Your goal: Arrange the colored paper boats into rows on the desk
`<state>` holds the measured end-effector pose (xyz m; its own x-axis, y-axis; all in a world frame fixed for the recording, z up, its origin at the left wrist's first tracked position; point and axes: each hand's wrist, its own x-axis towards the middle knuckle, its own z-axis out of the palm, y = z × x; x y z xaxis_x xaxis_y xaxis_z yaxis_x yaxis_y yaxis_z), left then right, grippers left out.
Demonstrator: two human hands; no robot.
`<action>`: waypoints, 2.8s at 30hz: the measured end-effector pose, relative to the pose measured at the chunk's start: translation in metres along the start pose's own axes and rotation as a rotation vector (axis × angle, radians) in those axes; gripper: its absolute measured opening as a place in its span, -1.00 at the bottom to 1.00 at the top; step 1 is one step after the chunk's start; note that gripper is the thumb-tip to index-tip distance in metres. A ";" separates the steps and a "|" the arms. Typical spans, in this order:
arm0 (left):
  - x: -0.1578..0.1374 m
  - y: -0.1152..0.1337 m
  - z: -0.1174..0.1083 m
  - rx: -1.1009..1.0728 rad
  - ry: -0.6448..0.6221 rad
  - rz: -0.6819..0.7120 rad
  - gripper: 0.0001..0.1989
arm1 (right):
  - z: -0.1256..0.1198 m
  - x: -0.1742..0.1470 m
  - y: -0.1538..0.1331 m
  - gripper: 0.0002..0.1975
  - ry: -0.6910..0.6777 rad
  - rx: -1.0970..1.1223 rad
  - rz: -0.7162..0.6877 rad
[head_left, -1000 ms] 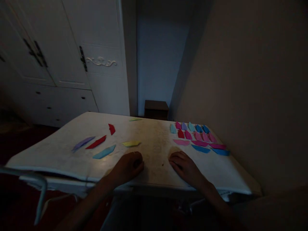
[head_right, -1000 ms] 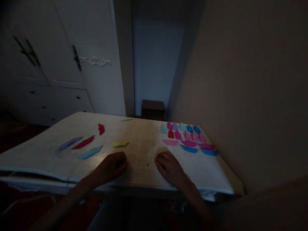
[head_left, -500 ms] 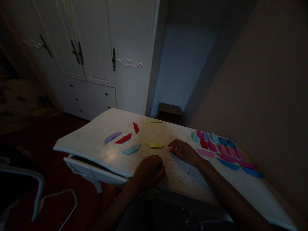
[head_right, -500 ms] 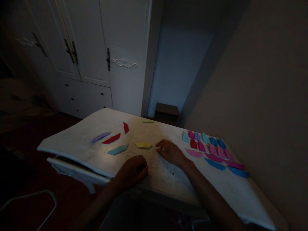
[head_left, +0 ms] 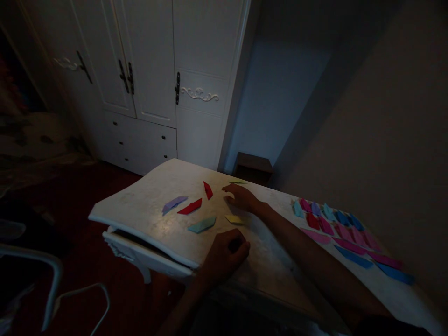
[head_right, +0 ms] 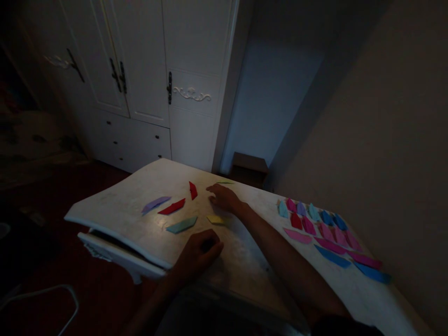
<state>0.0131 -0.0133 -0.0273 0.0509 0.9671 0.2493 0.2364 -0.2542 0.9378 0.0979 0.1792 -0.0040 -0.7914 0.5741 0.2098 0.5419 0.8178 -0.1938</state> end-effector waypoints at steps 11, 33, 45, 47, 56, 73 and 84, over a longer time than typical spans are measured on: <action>-0.001 0.007 -0.001 -0.110 0.017 -0.056 -0.81 | 0.004 0.044 -0.034 -0.72 -0.251 -0.261 -0.178; 0.000 -0.001 0.000 -0.208 0.147 -0.025 -0.85 | 0.028 0.092 -0.116 -0.67 -0.248 -0.196 -0.404; -0.001 -0.001 0.000 -0.157 0.144 -0.041 -0.86 | 0.031 0.083 -0.111 -0.66 -0.150 -0.172 -0.425; -0.001 -0.001 0.000 -0.149 0.130 -0.045 -0.87 | 0.031 0.082 -0.109 -0.69 -0.144 -0.133 -0.426; 0.000 0.002 -0.001 -0.133 0.123 -0.054 -0.82 | 0.013 0.051 -0.095 -0.82 0.119 0.198 -0.378; 0.004 0.005 -0.006 0.122 0.101 -0.118 -0.67 | -0.057 -0.195 -0.004 -0.73 0.558 0.589 0.421; 0.003 0.007 -0.008 0.314 0.066 -0.215 -0.54 | -0.051 -0.315 0.016 -0.73 0.379 -0.150 0.595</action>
<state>0.0074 -0.0121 -0.0182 -0.0921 0.9926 0.0791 0.5206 -0.0197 0.8535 0.3704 0.0135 -0.0247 -0.2117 0.8762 0.4329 0.9051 0.3429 -0.2513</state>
